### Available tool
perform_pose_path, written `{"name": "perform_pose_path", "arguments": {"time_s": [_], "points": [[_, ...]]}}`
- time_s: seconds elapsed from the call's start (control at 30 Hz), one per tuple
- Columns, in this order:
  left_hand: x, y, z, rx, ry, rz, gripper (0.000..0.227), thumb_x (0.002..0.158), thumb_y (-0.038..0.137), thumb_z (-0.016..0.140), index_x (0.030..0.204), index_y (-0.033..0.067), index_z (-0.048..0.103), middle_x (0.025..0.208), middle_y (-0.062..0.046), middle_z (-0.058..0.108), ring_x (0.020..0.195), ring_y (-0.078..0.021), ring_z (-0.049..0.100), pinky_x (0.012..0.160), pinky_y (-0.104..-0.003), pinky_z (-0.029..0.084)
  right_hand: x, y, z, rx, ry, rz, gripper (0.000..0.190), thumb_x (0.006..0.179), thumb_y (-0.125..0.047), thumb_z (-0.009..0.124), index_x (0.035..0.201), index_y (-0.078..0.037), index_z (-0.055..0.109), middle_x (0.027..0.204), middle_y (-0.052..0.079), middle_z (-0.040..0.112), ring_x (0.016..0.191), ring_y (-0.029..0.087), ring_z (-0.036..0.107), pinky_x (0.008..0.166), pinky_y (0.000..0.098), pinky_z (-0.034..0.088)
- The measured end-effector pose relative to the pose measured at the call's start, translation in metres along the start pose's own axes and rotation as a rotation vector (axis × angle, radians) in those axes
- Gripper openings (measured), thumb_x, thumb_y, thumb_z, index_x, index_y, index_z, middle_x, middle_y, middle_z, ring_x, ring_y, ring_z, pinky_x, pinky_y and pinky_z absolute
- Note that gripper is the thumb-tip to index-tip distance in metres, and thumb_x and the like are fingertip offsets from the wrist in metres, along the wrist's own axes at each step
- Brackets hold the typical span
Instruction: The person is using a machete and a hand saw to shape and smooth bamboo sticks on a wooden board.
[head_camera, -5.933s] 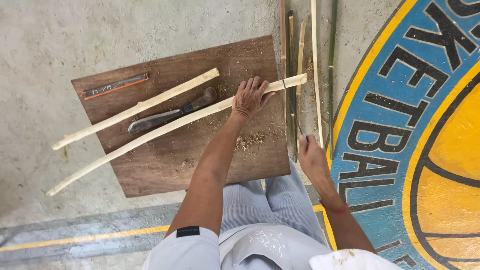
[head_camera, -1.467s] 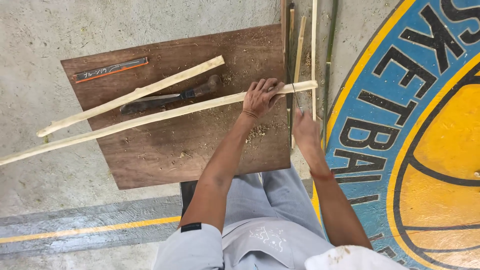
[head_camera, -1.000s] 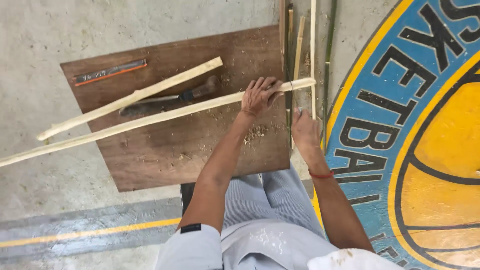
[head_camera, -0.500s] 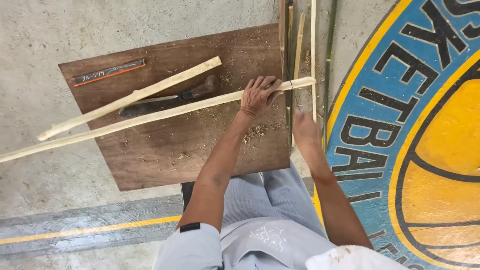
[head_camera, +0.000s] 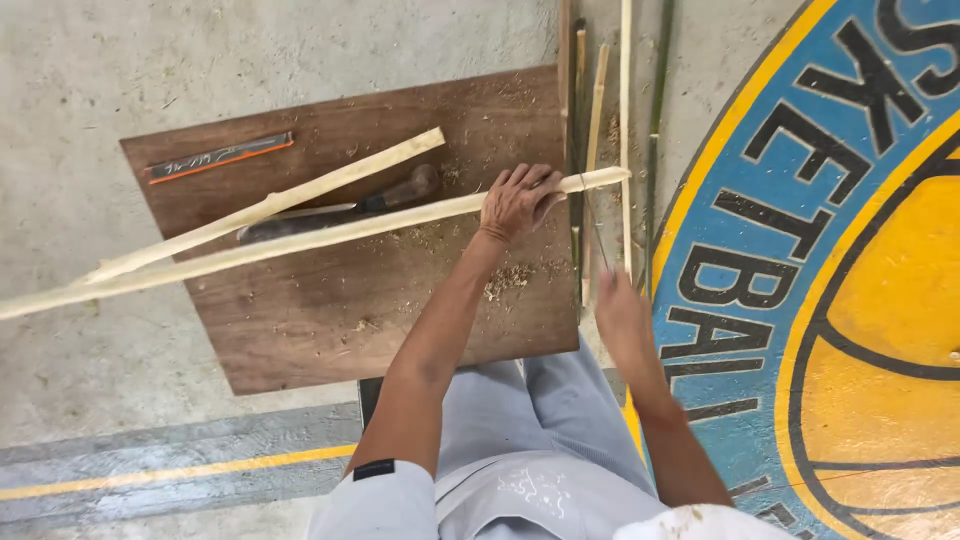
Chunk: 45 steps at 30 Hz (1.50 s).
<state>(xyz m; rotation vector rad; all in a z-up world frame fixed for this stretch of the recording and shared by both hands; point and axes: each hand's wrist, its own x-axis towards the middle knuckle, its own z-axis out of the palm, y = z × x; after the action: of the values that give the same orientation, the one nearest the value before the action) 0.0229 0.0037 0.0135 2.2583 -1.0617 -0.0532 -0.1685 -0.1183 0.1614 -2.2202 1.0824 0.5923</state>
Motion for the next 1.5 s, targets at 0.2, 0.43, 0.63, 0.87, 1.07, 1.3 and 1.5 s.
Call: {"name": "perform_pose_path", "arguments": {"time_s": [0.2, 0.43, 0.63, 0.87, 1.07, 1.3, 1.5], "points": [[-0.001, 0.001, 0.002, 0.016, 0.019, -0.009, 0.036, 0.099, 0.044, 0.063, 0.125, 0.0192, 0.072, 0.121, 0.001, 0.067, 0.106, -0.0205, 0.062, 0.087, -0.039, 0.050, 0.014, 0.034, 0.024, -0.032, 0.077, -0.163, 0.051, 0.108, -0.041, 0.037, 0.118, 0.004, 0.056, 0.092, 0.039, 0.065, 0.086, 0.062, 0.059, 0.075, 0.0667, 0.046], [-0.004, -0.002, 0.009, 0.016, 0.003, 0.029, 0.039, 0.101, 0.046, 0.062, 0.126, 0.0177, 0.072, 0.122, 0.000, 0.067, 0.104, -0.0190, 0.061, 0.087, -0.038, 0.050, 0.027, -0.011, 0.006, 0.071, 0.073, -0.099, 0.049, 0.108, -0.045, 0.036, 0.116, -0.001, 0.056, 0.091, 0.037, 0.065, 0.091, 0.061, 0.060, 0.073, 0.0658, 0.047], [-0.007, 0.004, 0.000, -0.018, -0.011, -0.018, 0.036, 0.100, 0.045, 0.062, 0.123, 0.0197, 0.072, 0.120, 0.002, 0.066, 0.105, -0.0194, 0.061, 0.086, -0.038, 0.051, -0.022, 0.015, 0.001, 0.027, -0.078, 0.071, 0.050, 0.107, -0.046, 0.035, 0.121, -0.002, 0.057, 0.090, 0.038, 0.067, 0.093, 0.059, 0.063, 0.078, 0.0644, 0.050], [-0.009, -0.001, 0.006, 0.031, -0.027, -0.003, 0.038, 0.100, 0.048, 0.063, 0.125, 0.0196, 0.071, 0.122, 0.002, 0.067, 0.106, -0.0190, 0.062, 0.087, -0.039, 0.051, 0.035, -0.022, 0.012, 0.091, 0.081, -0.107, 0.048, 0.110, -0.045, 0.038, 0.111, -0.002, 0.059, 0.089, 0.036, 0.065, 0.090, 0.059, 0.061, 0.074, 0.0649, 0.046], [-0.014, -0.013, 0.026, 0.048, -0.022, -0.036, 0.038, 0.100, 0.049, 0.062, 0.126, 0.0225, 0.070, 0.123, 0.002, 0.068, 0.105, -0.0178, 0.062, 0.088, -0.039, 0.052, -0.032, 0.026, 0.002, 0.038, -0.042, 0.046, 0.047, 0.107, -0.045, 0.038, 0.116, -0.004, 0.058, 0.087, 0.036, 0.067, 0.091, 0.058, 0.063, 0.076, 0.0650, 0.047], [-0.011, 0.002, -0.004, 0.035, -0.037, -0.027, 0.039, 0.102, 0.047, 0.063, 0.129, 0.0193, 0.068, 0.124, 0.002, 0.065, 0.107, -0.0203, 0.062, 0.088, -0.041, 0.051, 0.093, -0.033, 0.028, 0.149, 0.070, -0.140, 0.052, 0.109, -0.049, 0.034, 0.115, -0.003, 0.058, 0.099, 0.036, 0.067, 0.100, 0.059, 0.062, 0.079, 0.0631, 0.050], [-0.014, -0.008, 0.005, 0.013, -0.018, -0.010, 0.038, 0.099, 0.045, 0.061, 0.127, 0.0198, 0.068, 0.120, 0.002, 0.064, 0.103, -0.0199, 0.062, 0.085, -0.039, 0.051, -0.045, 0.026, 0.001, 0.014, -0.089, 0.115, 0.052, 0.109, -0.049, 0.034, 0.115, -0.004, 0.060, 0.098, 0.034, 0.070, 0.102, 0.056, 0.065, 0.085, 0.0623, 0.049]]}}
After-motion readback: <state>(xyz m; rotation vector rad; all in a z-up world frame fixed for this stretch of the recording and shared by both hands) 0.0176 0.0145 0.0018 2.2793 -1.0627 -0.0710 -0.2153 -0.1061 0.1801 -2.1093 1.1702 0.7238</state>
